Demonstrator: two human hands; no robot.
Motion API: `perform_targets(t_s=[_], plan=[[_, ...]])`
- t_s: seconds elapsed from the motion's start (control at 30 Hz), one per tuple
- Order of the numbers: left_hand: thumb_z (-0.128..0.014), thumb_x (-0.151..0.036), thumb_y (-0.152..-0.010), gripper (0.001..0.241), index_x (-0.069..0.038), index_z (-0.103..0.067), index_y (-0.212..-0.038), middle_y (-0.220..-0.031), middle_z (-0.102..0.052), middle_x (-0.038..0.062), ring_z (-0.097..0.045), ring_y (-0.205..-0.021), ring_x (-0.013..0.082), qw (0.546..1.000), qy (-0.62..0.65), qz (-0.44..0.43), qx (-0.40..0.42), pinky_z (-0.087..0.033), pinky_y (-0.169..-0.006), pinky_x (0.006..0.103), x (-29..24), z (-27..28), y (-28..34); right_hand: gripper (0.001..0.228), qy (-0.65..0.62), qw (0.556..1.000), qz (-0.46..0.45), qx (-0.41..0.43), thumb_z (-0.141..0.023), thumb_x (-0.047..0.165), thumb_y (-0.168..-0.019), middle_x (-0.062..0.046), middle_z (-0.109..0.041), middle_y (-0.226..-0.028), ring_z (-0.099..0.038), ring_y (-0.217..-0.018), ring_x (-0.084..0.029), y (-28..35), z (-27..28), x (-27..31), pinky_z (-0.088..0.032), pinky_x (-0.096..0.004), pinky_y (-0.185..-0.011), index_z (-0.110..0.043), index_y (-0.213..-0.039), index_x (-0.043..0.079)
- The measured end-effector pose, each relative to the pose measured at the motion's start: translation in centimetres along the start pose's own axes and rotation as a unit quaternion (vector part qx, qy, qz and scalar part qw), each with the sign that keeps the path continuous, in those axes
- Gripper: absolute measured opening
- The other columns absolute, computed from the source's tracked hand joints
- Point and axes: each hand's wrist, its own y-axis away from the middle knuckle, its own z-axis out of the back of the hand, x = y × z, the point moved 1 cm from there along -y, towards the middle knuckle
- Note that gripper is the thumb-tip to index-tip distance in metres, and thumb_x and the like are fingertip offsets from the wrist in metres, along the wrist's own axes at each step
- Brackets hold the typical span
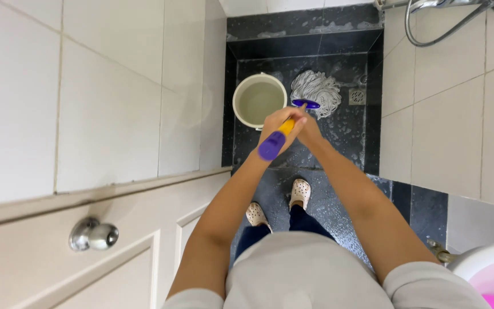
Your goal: The person mops a tiled bathroom floor using a yellow-handled mop and a white bucket of water. They repeatedly dip the mop into the bucket, wring it out, and scrub the dark floor tiles, moving around the room to clean different areas.
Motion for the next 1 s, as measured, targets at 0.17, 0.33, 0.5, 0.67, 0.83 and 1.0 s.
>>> perform_targets(t_s=[0.17,0.33,0.5,0.67,0.83,1.0], plan=[[-0.076,-0.015,-0.089,0.016,-0.005,-0.069,-0.1,-0.094,-0.073,0.01,-0.071,-0.089,0.0278,0.998,0.001,0.018,0.06,-0.056,-0.081,0.0346,2.0,-2.0,-1.2,0.015,-0.036,0.997,-0.063,-0.011,-0.062,0.015,-0.1,-0.015,-0.071,-0.107,-0.07,-0.1,-0.033,-0.9,3.9,3.0,-0.054,-0.042,-0.082,-0.064,-0.113,0.008],[-0.074,-0.016,-0.087,0.026,-0.005,-0.068,-0.109,-0.092,-0.069,0.017,-0.066,-0.08,0.0335,0.994,-0.016,0.029,0.101,-0.055,-0.074,0.0415,3.2,-1.4,-4.8,0.019,0.079,0.994,-0.066,-0.041,-0.059,0.008,-0.102,-0.019,-0.072,-0.111,-0.067,-0.104,-0.039,-4.0,7.8,7.0,-0.053,-0.045,-0.084,-0.066,-0.119,0.006],[-0.069,-0.026,-0.1,0.023,-0.01,-0.063,-0.114,-0.097,-0.072,0.011,-0.071,-0.092,0.0319,0.994,-0.005,-0.075,0.084,-0.055,-0.08,0.0414,2.9,-0.8,-8.8,0.023,0.031,0.991,-0.008,-0.126,-0.067,0.01,-0.101,-0.018,-0.072,-0.115,-0.07,-0.108,-0.034,-6.8,9.6,7.8,-0.055,-0.042,-0.09,-0.065,-0.123,0.006],[-0.069,-0.031,-0.098,0.036,-0.01,-0.06,-0.125,-0.095,-0.075,0.006,-0.074,-0.084,0.026,0.987,0.021,-0.157,0.023,-0.057,-0.075,0.0357,-1.1,0.8,-14.4,0.06,-0.061,0.988,0.023,-0.139,-0.077,0.013,-0.094,-0.02,-0.066,-0.132,-0.067,-0.117,-0.033,-7.9,7.6,6.4,-0.051,-0.038,-0.096,-0.048,-0.145,0.003],[-0.072,-0.04,-0.099,0.036,-0.013,-0.063,-0.121,-0.082,-0.073,0.004,-0.072,-0.069,0.0176,0.991,-0.022,-0.105,0.084,-0.053,-0.069,0.0319,-5.6,4.2,-18.2,0.064,0.088,0.939,-0.31,-0.121,-0.084,0.021,-0.088,-0.02,-0.069,-0.117,-0.064,-0.109,-0.034,-7.9,1.9,-3.1,-0.049,-0.041,-0.091,-0.05,-0.141,0.006],[-0.072,-0.044,-0.098,0.033,-0.022,-0.065,-0.121,-0.084,-0.076,-0.003,-0.074,-0.076,0.0113,0.983,0.024,-0.168,0.066,-0.056,-0.068,0.0259,-3.1,6.1,-19.3,0.029,-0.019,0.954,-0.224,-0.198,-0.076,0.011,-0.098,-0.014,-0.075,-0.111,-0.073,-0.103,-0.025,-6.8,-1.3,-3.9,-0.055,-0.036,-0.09,-0.063,-0.122,0.004]])
